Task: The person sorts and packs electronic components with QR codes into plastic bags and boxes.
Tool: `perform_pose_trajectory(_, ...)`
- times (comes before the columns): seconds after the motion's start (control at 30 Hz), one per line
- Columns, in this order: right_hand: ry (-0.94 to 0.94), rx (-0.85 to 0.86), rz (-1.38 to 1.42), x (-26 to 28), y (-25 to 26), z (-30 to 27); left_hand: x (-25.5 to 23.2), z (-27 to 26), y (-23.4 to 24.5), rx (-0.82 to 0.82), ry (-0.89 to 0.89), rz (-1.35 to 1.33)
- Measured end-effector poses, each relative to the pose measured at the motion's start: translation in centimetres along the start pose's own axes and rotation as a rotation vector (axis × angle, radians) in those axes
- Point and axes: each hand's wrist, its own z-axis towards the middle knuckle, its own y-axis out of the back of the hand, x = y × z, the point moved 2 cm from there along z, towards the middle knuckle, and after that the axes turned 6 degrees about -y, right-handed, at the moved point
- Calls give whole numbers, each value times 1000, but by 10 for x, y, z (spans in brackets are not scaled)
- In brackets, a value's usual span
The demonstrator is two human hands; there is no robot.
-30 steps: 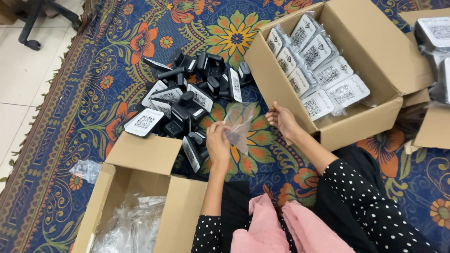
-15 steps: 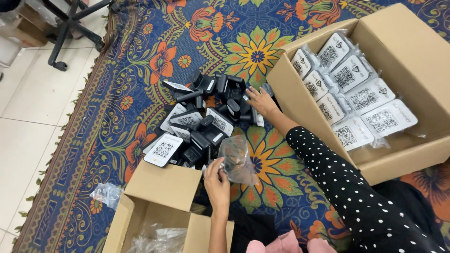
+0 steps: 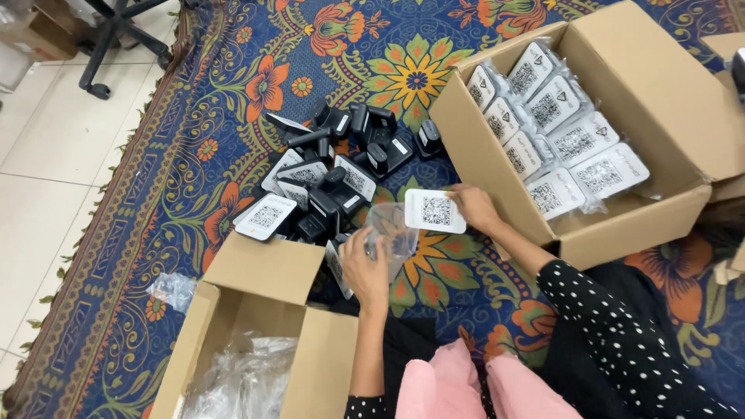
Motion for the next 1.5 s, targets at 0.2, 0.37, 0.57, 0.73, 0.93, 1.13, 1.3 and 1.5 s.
perform_pose_trajectory(0.2,-484,115,1282,-30,60,-90,-24,-16,-11,75,-162,-12)
perform_pose_trajectory(0.37,-417,158,1526,7,148,-126,-64,-23,-6,162,-257,-56)
perform_pose_trajectory(0.57,-332,251,1238,16,159,-149,-100,-39,1,231,-422,-157)
perform_pose_trajectory(0.73,-283,143,720,-10,124,-162,-104,-56,-10,331,-437,-137)
perform_pose_trajectory(0.93,-306,122,625,-3,109,-171,-118,-99,-50,429,-490,-52)
perform_pose_trajectory(1.13,-430,249,791,-33,40,-158,-142,-118,-58,504,-467,-126)
perform_pose_trajectory(1.3,-400,268,1057,14,73,-155,-98,-104,-64,293,-345,-186)
perform_pose_trajectory(1.5,-154,-141,501,1,68,-180,-53,-111,-87,57,-109,-288)
